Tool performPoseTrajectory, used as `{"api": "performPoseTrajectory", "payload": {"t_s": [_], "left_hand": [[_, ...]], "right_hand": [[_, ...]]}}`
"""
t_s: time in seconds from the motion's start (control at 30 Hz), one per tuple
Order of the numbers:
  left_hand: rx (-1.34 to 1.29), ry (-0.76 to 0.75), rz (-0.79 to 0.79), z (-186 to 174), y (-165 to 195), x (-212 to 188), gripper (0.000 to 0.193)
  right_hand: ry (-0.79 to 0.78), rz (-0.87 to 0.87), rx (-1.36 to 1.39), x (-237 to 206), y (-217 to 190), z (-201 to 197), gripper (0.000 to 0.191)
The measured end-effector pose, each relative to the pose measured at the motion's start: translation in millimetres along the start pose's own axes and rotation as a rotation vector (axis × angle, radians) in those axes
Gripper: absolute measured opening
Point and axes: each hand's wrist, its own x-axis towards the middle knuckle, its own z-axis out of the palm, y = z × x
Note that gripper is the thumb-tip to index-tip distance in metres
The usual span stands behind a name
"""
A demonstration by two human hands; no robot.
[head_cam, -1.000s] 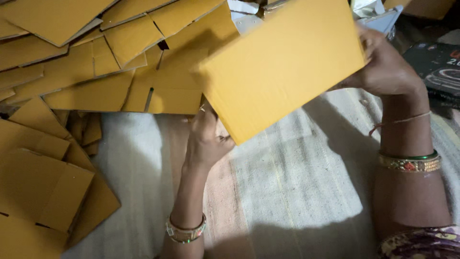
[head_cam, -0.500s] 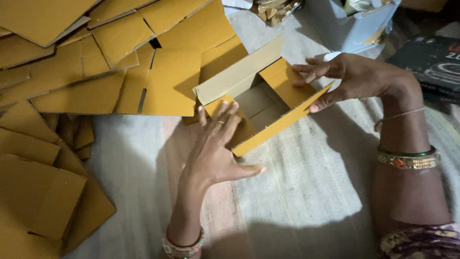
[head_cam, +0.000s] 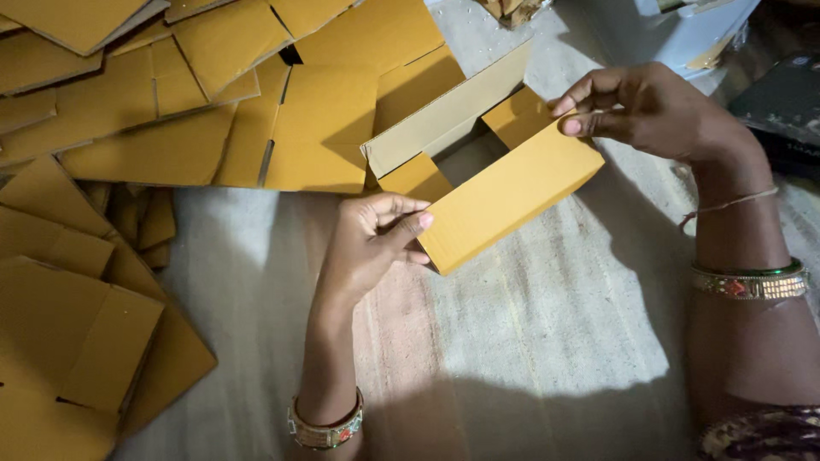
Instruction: The person folds flat yellow cardboard blanks into small boxes, pressing the sides and tucking the flaps to shape each one, then sets the finished box aside and reaches for the next flat blank from the pile. The person repeats this folding cycle throughout the episode.
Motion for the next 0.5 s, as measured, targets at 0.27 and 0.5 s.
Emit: {"api": "performPoseTrajectory", "payload": {"t_s": [0.27,0.5], "left_hand": [[0.136,0.181,0.073,0.1,-1.7,-0.7,0.02],[0.412,0.526,0.348,12.2,3.2,0.4,0.047]], "right_hand": [[0.073,-0.201,-0.153,0.6,-13.0,14.8,0.082],[0.076,-0.2,0.0,4.7,-35.9,47.0,0.111]]}}
